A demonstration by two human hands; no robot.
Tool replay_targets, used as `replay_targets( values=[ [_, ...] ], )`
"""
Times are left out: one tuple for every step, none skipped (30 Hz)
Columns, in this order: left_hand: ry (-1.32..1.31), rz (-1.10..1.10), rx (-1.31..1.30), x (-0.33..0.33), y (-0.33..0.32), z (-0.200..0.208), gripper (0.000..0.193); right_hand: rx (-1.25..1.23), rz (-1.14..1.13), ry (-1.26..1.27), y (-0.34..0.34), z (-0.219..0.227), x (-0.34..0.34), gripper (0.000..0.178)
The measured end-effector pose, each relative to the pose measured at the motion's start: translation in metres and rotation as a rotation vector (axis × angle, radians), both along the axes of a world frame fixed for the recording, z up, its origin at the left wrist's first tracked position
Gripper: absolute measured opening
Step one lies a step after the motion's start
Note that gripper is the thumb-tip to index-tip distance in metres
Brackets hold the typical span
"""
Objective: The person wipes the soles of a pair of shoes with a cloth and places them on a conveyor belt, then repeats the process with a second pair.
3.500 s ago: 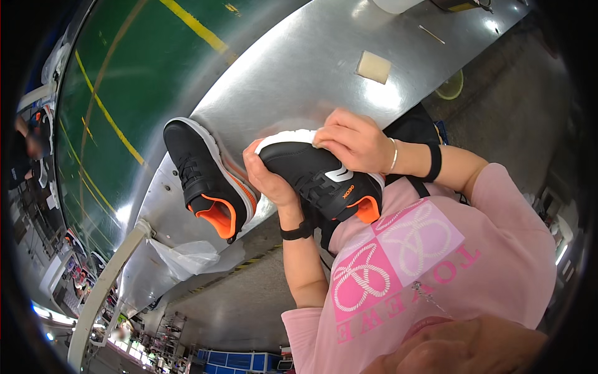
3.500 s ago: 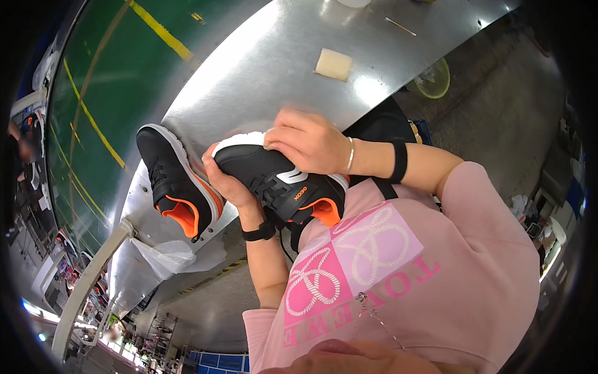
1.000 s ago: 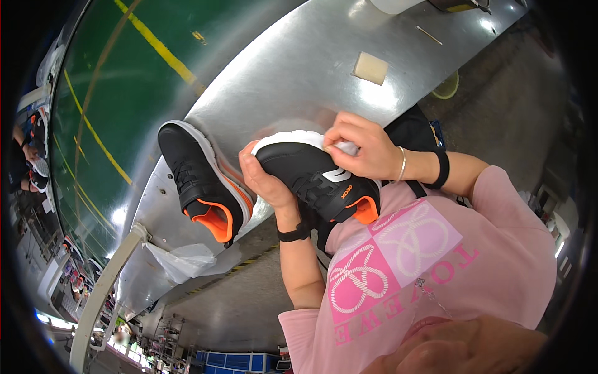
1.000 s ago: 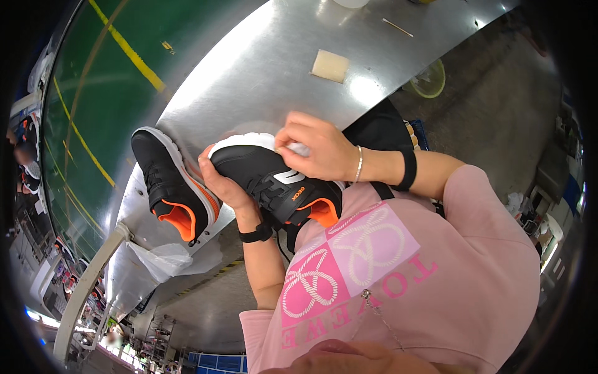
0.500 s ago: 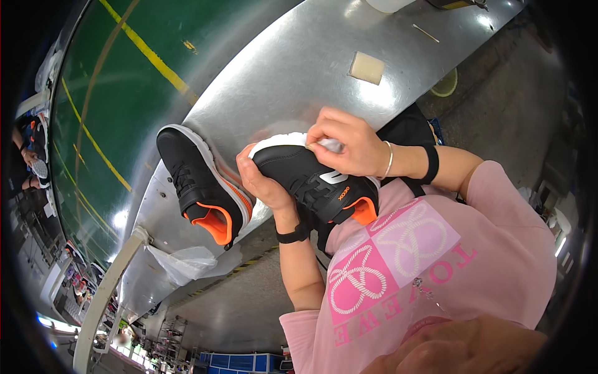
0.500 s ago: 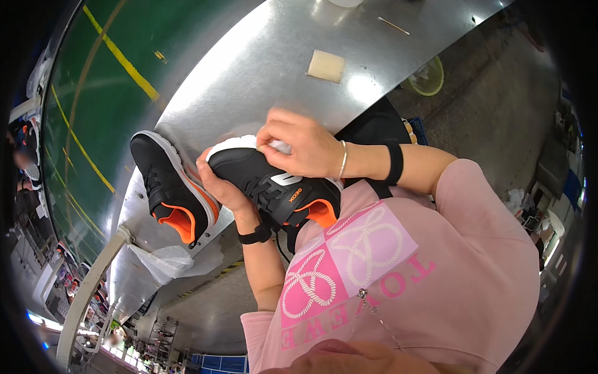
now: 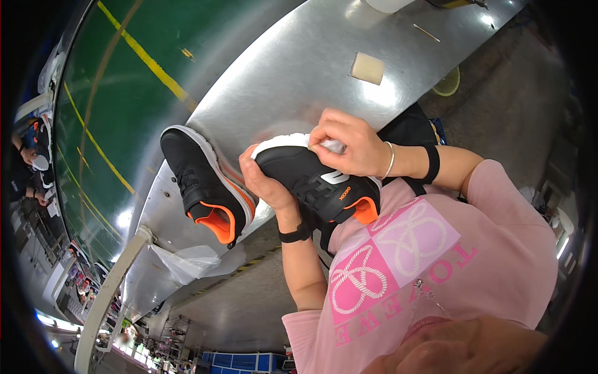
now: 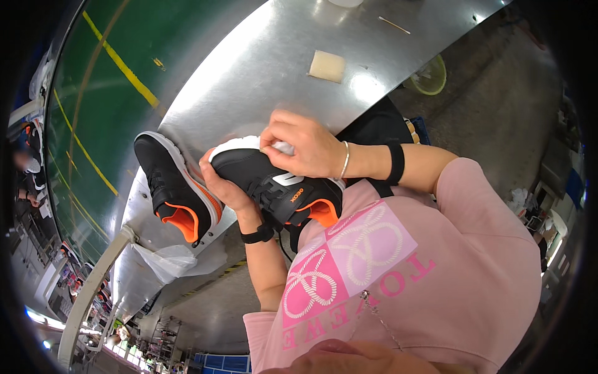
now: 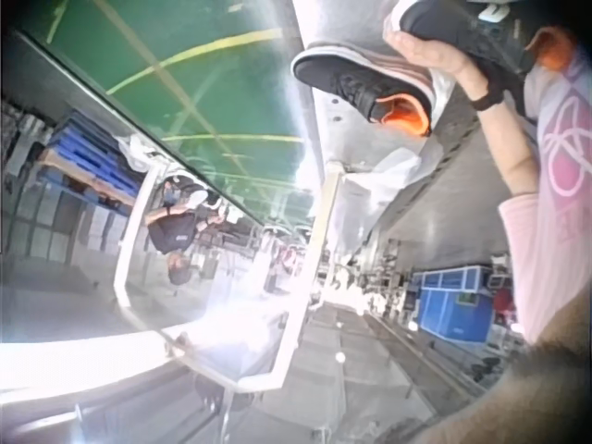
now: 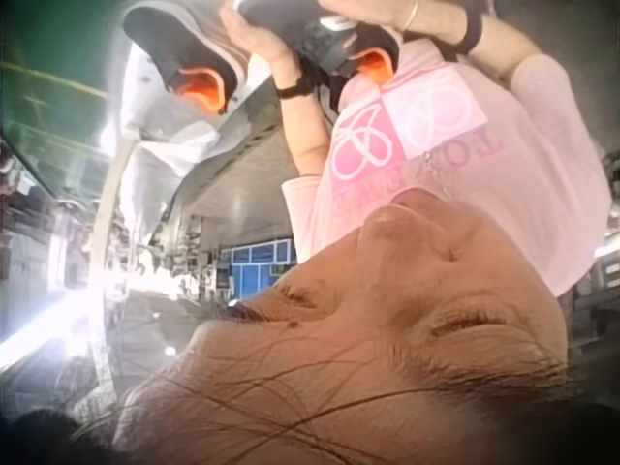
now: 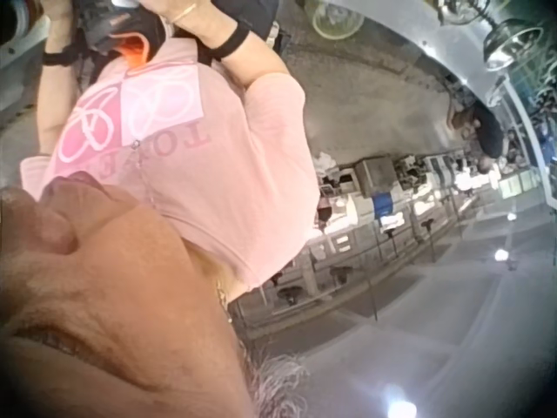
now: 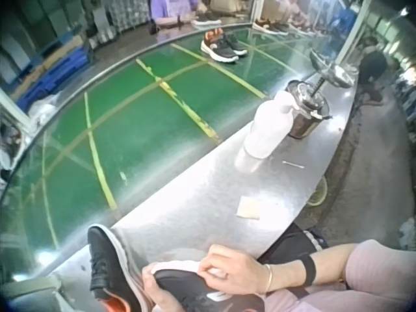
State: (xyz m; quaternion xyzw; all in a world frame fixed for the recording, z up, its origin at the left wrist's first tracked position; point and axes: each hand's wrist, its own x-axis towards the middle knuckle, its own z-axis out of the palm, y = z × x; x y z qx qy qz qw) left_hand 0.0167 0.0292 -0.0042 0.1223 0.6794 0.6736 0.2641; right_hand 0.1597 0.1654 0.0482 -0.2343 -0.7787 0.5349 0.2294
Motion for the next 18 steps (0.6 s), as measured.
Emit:
replay_targets(
  values=[
    [0.028, 0.001, -0.003, -0.002, -0.002, -0.003, 0.05, 0.0, 0.001, 0.006, -0.001, 0.0, 0.001, 0.009],
    [0.033, 0.002, -0.003, -0.004, -0.004, -0.005, 0.05, 0.002, 0.011, -0.024, -0.003, 0.0, 0.007, 0.009],
    [0.023, 0.001, -0.006, -0.003, -0.003, -0.003, 0.05, 0.004, 0.02, -0.063, -0.003, -0.001, 0.016, 0.009],
    [0.011, 0.0, -0.008, -0.001, -0.002, -0.001, 0.05, 0.004, 0.021, -0.068, -0.003, -0.002, 0.023, 0.009],
    [0.006, 0.001, -0.008, -0.001, -0.001, 0.0, 0.05, -0.012, 0.037, -0.089, -0.002, -0.004, 0.029, 0.009],
    [-0.015, 0.003, 0.007, -0.002, 0.0, 0.004, 0.049, -0.03, 0.05, -0.108, -0.002, -0.004, 0.035, 0.01],
    [-0.037, 0.006, 0.022, -0.001, -0.001, 0.006, 0.049, -0.032, 0.049, -0.112, -0.001, -0.004, 0.039, 0.01],
    [-0.04, 0.005, 0.021, 0.0, -0.002, 0.005, 0.049, -0.053, 0.061, -0.111, 0.001, -0.006, 0.043, 0.01],
    [-0.034, 0.0, 0.021, 0.0, -0.002, 0.004, 0.049, -0.072, 0.074, -0.106, 0.003, -0.007, 0.043, 0.012],
    [-0.026, -0.005, 0.022, -0.001, -0.002, 0.004, 0.048, -0.072, 0.074, -0.104, 0.005, -0.007, 0.041, 0.012],
    [-0.025, -0.005, 0.022, 0.0, 0.0, 0.005, 0.048, -0.06, 0.046, -0.067, 0.007, -0.006, 0.037, 0.012],
    [-0.038, 0.01, 0.024, 0.002, 0.003, 0.008, 0.049, -0.049, 0.019, -0.03, 0.008, -0.006, 0.034, 0.013],
    [-0.052, 0.024, 0.027, 0.003, 0.005, 0.009, 0.05, -0.049, 0.019, -0.03, 0.009, -0.006, 0.028, 0.013],
    [-0.052, 0.025, 0.028, 0.002, 0.005, 0.009, 0.05, -0.048, -0.02, 0.0, 0.009, -0.006, 0.022, 0.013],
    [-0.047, 0.028, 0.026, 0.003, 0.006, 0.009, 0.049, -0.047, -0.06, 0.027, 0.009, -0.006, 0.019, 0.013],
    [-0.042, 0.03, 0.024, 0.003, 0.006, 0.008, 0.049, -0.046, -0.061, 0.024, 0.006, -0.007, 0.018, 0.013],
    [-0.045, 0.028, 0.026, 0.003, 0.006, 0.008, 0.049, -0.064, -0.052, -0.002, 0.001, -0.009, 0.019, 0.012],
    [-0.024, 0.026, 0.02, 0.004, 0.005, 0.008, 0.049, -0.084, -0.04, -0.027, -0.002, -0.01, 0.018, 0.012]
  ],
)
